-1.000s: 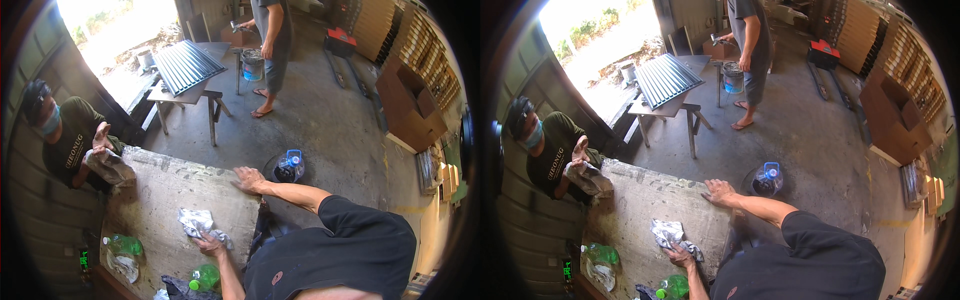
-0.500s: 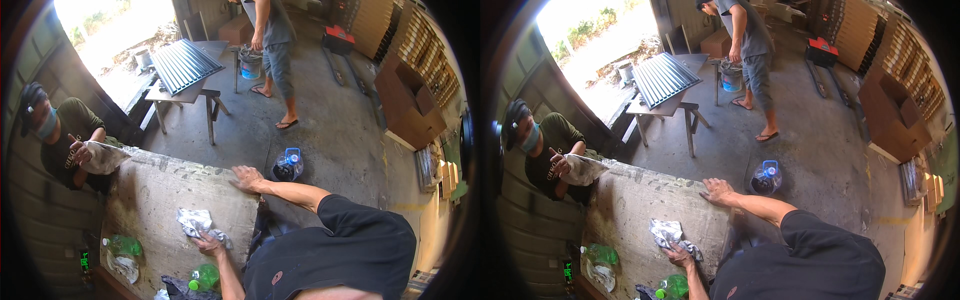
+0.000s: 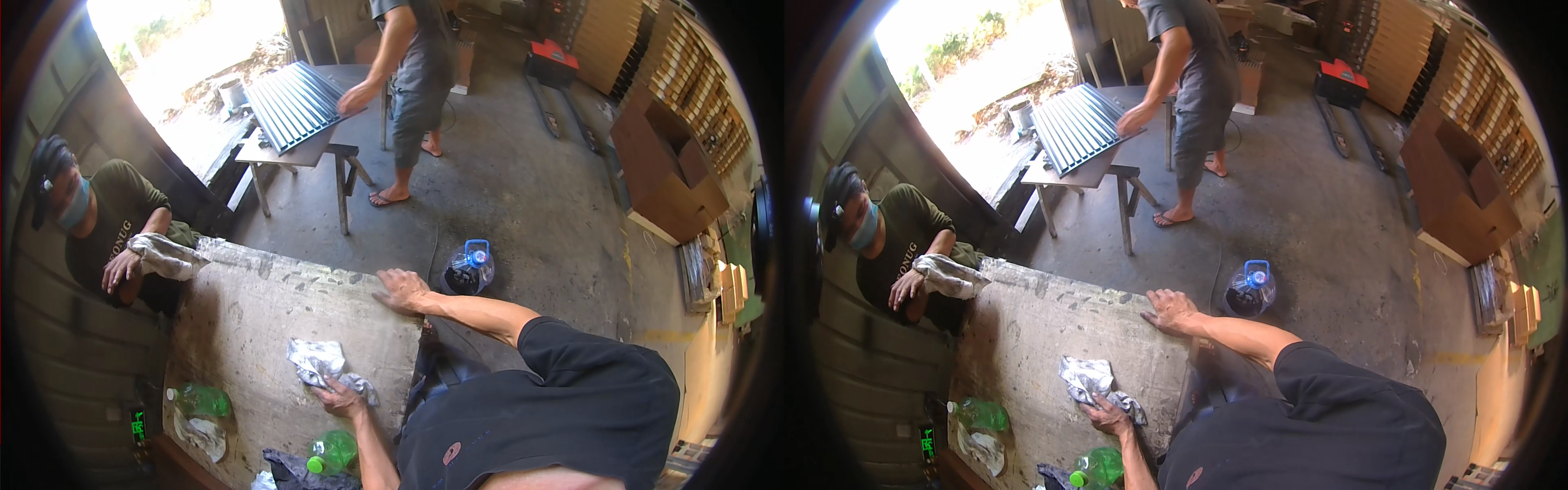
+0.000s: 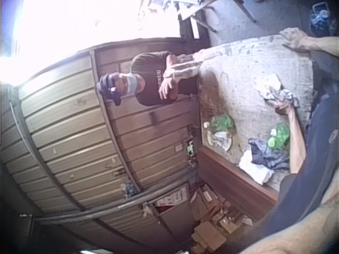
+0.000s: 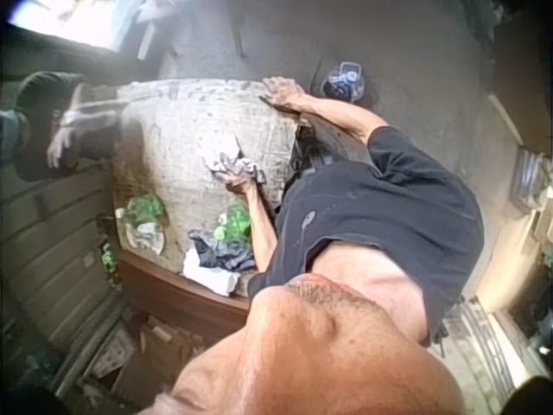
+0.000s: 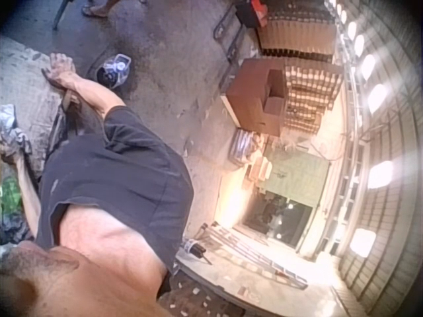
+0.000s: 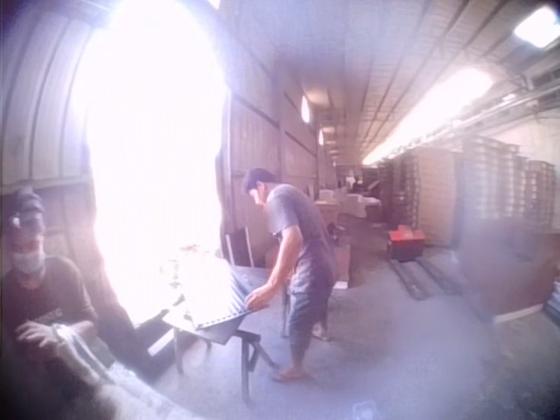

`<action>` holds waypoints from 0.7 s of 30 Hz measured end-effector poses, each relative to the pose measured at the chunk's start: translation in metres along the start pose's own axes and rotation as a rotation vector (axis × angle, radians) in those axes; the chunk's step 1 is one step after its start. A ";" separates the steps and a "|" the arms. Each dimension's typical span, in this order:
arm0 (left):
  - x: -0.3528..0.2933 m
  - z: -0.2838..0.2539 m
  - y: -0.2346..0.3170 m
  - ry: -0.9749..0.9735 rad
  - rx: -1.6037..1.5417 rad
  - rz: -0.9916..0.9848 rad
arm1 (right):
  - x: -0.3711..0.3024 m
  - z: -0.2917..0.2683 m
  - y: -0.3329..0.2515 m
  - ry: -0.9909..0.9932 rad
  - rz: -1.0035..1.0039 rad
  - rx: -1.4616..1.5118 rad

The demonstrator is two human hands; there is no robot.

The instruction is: The person wipes several wooden panels with a cloth and liquid from a plastic bottle on a workbench.

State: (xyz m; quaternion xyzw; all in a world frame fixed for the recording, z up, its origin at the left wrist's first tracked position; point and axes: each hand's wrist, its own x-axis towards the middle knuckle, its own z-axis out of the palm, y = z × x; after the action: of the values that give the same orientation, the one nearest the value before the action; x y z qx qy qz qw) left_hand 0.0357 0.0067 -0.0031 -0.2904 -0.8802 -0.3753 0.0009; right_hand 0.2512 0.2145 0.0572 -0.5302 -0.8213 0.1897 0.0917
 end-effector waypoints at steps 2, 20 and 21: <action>0.000 0.000 0.000 -0.002 -0.032 0.007 | 0.000 0.002 0.001 0.010 -0.001 -0.006; 0.001 0.000 -0.001 0.011 -0.050 0.032 | 0.000 0.000 -0.001 -0.024 0.004 0.003; 0.000 0.002 -0.004 0.015 -0.047 0.033 | 0.000 0.000 -0.001 -0.025 0.004 0.002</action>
State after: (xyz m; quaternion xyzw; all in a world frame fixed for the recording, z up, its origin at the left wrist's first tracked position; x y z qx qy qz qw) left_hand 0.0338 0.0061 -0.0069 -0.3021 -0.8662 -0.3979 0.0070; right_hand 0.2505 0.2148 0.0576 -0.5293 -0.8211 0.1975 0.0815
